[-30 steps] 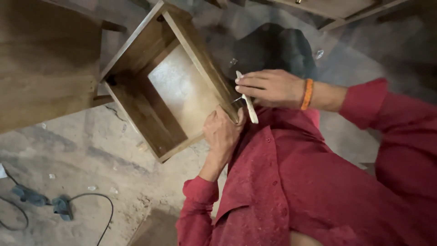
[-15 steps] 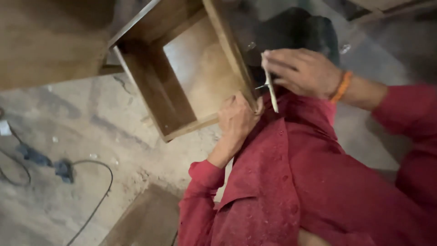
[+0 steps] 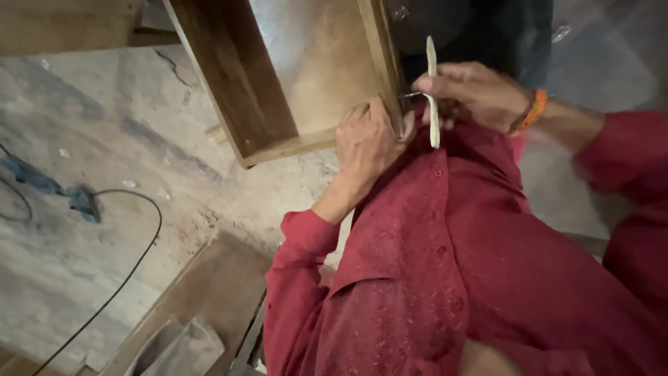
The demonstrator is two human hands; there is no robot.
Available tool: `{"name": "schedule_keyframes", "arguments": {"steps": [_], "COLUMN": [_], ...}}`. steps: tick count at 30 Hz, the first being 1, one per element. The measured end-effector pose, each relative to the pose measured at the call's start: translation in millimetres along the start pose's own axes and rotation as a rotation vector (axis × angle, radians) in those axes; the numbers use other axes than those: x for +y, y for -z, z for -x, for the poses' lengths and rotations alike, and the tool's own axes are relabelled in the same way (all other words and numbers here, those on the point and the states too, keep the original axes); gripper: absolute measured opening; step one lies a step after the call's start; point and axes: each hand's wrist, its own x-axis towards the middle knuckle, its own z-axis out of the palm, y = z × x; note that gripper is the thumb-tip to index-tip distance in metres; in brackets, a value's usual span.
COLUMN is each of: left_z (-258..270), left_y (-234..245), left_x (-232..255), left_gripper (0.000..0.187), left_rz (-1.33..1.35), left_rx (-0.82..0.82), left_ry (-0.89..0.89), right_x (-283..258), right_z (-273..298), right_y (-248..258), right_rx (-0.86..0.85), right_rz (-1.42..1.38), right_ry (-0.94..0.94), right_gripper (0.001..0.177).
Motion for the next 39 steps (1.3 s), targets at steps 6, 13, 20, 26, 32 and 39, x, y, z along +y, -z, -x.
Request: {"name": "schedule_keyframes", "arguments": {"steps": [6, 13, 20, 26, 32, 39], "left_z": [1, -1, 4, -7, -7, -5], "left_y": [8, 14, 14, 20, 12, 6], "left_x": [-2, -7, -4, -1, -4, 0], "left_gripper": [0.042, 0.043, 0.045, 0.046, 0.047, 0.049], "left_rz": [0.033, 0.057, 0.026, 0.023, 0.018, -0.033], "left_rx": [-0.009, -0.014, -0.061, -0.128, -0.143, -0.152], "left_ry": [-0.021, 0.000, 0.069, 0.115, 0.101, 0.119], "right_x": [-10, -2, -42, -14, -33, -22], "right_z": [19, 13, 21, 16, 7, 25], "right_y": [7, 9, -16, 7, -10, -3], "right_rx": [0.070, 0.252, 0.089, 0.237, 0.002, -0.076], "right_rz": [1.716, 0.704, 1.110, 1.421, 0.166, 1.668], "right_ry": [0.833, 0.398, 0.424, 1.230, 0.119, 1.350], "right_gripper": [0.022, 0.044, 0.057, 0.036, 0.066, 0.038]}}
